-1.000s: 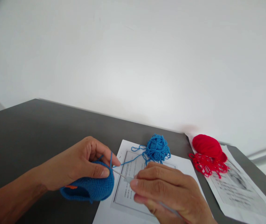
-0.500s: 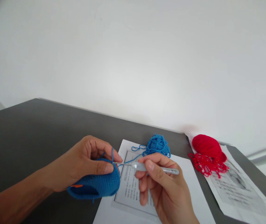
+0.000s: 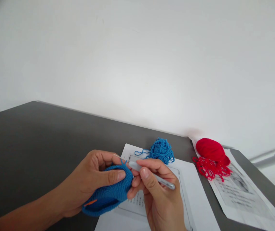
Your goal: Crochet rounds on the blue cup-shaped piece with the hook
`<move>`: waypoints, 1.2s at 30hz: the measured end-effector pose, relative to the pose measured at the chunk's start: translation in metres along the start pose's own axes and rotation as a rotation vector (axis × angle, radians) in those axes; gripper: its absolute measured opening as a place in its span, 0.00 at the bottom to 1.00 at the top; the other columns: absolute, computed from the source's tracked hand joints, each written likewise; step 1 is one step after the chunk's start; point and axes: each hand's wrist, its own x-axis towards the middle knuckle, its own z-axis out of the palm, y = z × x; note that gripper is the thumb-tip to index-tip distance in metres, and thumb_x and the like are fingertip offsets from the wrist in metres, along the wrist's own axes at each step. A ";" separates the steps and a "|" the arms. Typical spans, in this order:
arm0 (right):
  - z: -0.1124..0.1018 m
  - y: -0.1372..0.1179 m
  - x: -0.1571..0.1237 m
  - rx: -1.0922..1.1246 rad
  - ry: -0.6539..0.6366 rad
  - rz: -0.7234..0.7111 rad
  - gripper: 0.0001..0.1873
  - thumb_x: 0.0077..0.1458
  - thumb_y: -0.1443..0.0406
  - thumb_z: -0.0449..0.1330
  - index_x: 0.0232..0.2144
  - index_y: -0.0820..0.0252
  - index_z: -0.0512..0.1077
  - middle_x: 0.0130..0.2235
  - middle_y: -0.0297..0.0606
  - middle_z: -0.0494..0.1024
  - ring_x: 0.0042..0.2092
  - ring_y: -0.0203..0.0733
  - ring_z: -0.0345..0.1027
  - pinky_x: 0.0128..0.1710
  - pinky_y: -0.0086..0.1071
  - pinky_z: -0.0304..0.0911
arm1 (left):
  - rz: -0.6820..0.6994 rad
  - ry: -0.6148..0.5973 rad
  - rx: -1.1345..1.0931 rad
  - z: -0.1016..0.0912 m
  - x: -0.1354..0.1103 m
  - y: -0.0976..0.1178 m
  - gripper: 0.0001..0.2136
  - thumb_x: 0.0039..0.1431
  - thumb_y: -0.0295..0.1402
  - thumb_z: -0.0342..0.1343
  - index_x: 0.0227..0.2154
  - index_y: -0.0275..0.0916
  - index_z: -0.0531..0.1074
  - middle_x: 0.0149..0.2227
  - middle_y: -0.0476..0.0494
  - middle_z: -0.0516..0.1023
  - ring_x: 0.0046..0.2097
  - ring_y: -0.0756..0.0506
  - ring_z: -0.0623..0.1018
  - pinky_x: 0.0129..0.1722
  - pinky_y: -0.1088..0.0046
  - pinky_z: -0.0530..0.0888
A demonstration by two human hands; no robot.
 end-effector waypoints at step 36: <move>-0.019 -0.026 0.000 -0.352 -0.074 -0.092 0.08 0.57 0.63 0.71 0.41 0.55 0.84 0.32 0.38 0.82 0.27 0.39 0.78 0.23 0.30 0.75 | 0.031 0.131 0.247 -0.004 -0.003 0.010 0.32 0.50 0.31 0.72 0.59 0.30 0.73 0.26 0.54 0.74 0.26 0.55 0.67 0.26 0.79 0.63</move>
